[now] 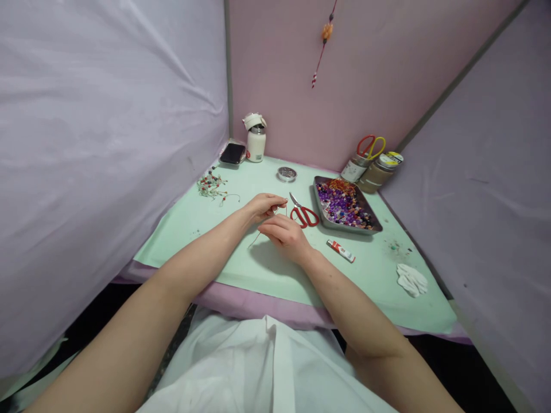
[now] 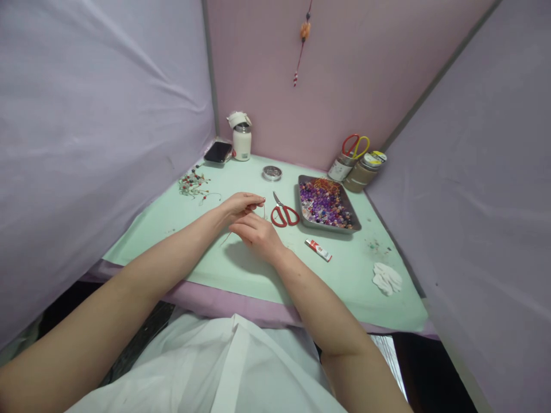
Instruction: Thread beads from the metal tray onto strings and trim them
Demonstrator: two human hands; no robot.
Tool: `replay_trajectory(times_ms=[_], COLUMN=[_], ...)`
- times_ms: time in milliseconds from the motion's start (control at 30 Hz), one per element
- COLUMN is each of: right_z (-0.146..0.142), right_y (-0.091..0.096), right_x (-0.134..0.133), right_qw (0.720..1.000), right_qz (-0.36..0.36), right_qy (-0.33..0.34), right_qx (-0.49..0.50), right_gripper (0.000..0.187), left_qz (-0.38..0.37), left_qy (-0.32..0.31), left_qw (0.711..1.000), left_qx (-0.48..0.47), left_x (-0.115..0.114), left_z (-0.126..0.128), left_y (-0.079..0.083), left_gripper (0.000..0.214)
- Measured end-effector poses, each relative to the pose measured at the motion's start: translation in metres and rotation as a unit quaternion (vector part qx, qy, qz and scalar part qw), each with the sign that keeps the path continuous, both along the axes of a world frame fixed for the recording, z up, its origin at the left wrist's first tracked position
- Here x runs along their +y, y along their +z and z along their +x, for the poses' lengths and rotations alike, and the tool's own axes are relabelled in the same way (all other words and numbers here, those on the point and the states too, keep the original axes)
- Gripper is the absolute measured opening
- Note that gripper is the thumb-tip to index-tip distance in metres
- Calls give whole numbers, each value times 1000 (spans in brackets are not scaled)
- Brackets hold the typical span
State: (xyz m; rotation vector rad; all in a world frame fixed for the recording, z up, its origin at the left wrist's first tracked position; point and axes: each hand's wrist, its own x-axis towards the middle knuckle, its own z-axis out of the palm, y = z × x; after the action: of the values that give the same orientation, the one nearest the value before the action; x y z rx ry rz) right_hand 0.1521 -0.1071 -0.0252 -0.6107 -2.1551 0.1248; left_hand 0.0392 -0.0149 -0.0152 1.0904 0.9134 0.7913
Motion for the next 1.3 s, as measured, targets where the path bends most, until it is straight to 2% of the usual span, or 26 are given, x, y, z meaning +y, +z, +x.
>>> replay_trajectory(times_ms=[133,233,367,500,733,867,1000,1200,1300], right_z=[0,0,7,16,20,21,23,26,27], right_y=[4,8,7,1,-2,-1,-2,-6,-8], right_x=[-5,-5,4,16,21,23,26,31,34], right_qw=[999,990,944,914,892,869,837,794,782], right_qz=[-25,-79,-188,-245,-292,-331,-379,-424,-434], right_qy=[-11,-64,-176,-215,-225,-224,-192,-135,-126], right_qx=[25,99,205,242,260,293,344,415,429], right_gripper=[15,12,17,20,19,20,23,29,34], left_qz=[12,43,94,130,187,198,218,285,297], left_qy=[-2,22,61,77,95,86,84,54,40], left_qw=[1000,999,994,988,977,976,971,956,952], left_qx=[3,-8,-12,2,29,39,56,50,57], left_x=[2,1,-2,-2,-3,-7,-10,-10,-10], left_z=[-1,-1,1,4,6,6,7,8,8], left_y=[-4,-4,-1,1,2,5,7,6,5], left_gripper=[23,23,25,22,20,21,23,20,19])
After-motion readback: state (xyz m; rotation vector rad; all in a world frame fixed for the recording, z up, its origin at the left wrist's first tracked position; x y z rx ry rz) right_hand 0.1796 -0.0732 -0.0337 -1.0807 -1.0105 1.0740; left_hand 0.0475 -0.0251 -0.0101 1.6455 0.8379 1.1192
